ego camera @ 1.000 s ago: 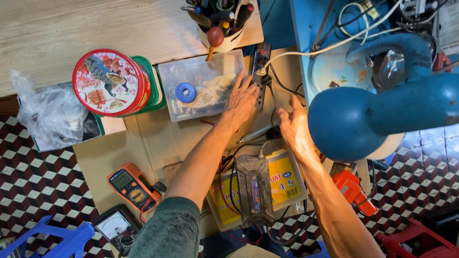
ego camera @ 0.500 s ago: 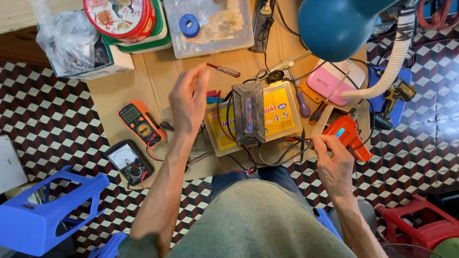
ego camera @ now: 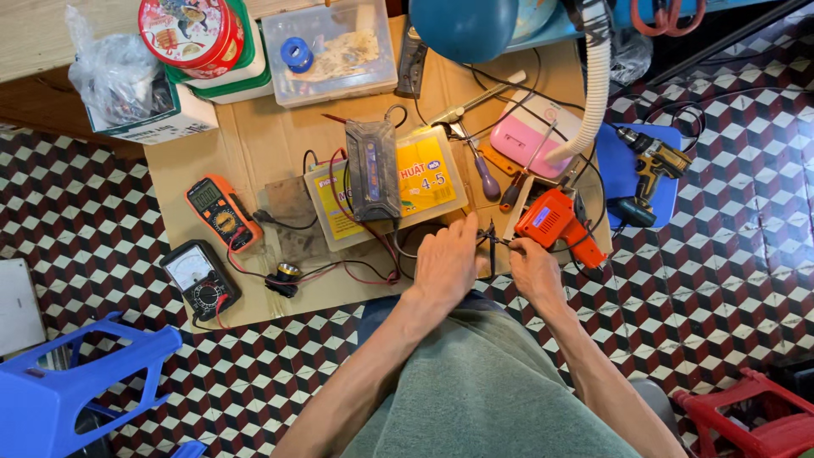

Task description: The person works on a small electronic device on a cluttered workbench. They connect wires to a power source, use a multimeter to measure voltage, and then use a screwdriver to adjust components inside the device.

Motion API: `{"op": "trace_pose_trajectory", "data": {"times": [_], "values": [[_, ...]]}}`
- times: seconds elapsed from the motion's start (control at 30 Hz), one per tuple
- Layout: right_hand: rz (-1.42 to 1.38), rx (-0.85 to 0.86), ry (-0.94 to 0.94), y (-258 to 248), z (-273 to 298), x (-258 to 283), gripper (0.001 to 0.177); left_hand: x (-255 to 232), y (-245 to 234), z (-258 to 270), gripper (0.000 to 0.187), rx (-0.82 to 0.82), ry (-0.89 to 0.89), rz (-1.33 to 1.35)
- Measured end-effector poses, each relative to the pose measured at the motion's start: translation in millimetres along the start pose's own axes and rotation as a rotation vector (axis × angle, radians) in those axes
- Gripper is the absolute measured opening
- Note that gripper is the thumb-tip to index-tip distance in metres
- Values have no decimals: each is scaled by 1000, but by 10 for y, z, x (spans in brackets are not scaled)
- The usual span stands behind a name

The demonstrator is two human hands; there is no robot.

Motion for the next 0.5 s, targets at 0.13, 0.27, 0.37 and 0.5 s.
{"op": "trace_pose_trajectory", "data": {"times": [0.13,0.27,0.37,0.5], "values": [[-32,-80,-285,78,-13,-38,32,194,206,58,19,44,-197,82],[157,2,-367,141,1,95,34,171,-138,230,20,-104,-200,251],[311,104,-290,122,-14,227,30,182,-238,246,22,-153,-219,341],[121,159,-318,-256,146,578,32,119,-182,140,18,-251,-148,200]]}}
Point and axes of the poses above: each hand's wrist, its own z-axis away from the middle knuckle, its own y-axis out of the palm, x = y × z, the point moved 6 cm from there along -z, towards the middle knuckle, and after that the axes turned 4 degrees about y, right-handed, at the moved point
